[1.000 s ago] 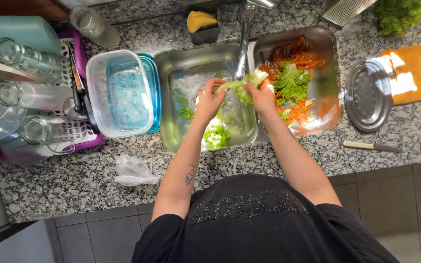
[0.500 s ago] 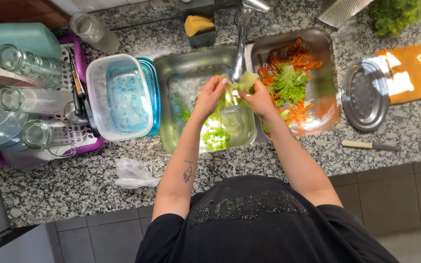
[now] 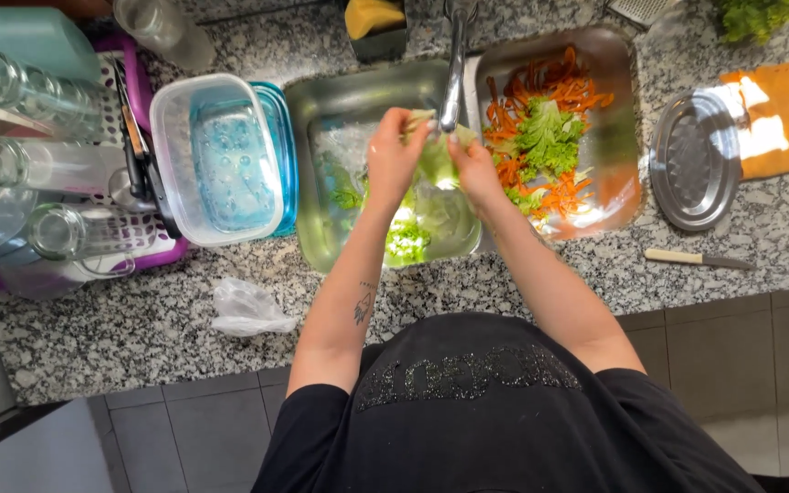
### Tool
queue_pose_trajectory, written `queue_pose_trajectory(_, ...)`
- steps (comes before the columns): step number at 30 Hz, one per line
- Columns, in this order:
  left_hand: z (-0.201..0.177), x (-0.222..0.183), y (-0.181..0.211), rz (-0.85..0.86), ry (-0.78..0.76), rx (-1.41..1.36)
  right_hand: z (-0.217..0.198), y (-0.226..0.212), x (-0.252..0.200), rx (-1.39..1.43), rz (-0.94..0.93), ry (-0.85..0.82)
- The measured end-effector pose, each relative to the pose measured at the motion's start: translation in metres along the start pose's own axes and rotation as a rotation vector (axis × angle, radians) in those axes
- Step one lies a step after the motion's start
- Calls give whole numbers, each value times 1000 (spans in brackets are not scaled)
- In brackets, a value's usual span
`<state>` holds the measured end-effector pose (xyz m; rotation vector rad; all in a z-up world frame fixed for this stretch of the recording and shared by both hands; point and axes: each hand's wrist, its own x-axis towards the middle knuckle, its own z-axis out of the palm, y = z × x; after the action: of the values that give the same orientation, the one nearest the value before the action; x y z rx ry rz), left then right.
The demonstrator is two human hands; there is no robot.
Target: Tearing lettuce leaves into smaller pieces and washing them in a kitchen sink.
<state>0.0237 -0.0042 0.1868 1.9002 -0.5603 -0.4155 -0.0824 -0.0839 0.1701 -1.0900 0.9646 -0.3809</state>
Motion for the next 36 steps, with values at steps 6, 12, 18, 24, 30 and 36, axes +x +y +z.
queue_pose_trajectory(6,-10,-10,-11,-392,-325,-465,-18,82,50,269,-167,-127)
queue_pose_trajectory(12,-12,-8,-120,-495,4,-261,-9,61,53,35,-237,-99)
queue_pose_trajectory(18,50,-28,-236,-567,-531,570,6,14,26,-99,-390,-240)
queue_pose_trajectory(24,47,-32,-174,-616,-498,515,-23,1,14,-129,-386,-147)
queue_pose_trajectory(30,60,-21,-207,-436,-426,325,-47,14,16,-111,-289,-72)
queue_pose_trajectory(36,28,8,-167,-299,-220,-27,-48,16,11,-85,-197,-54)
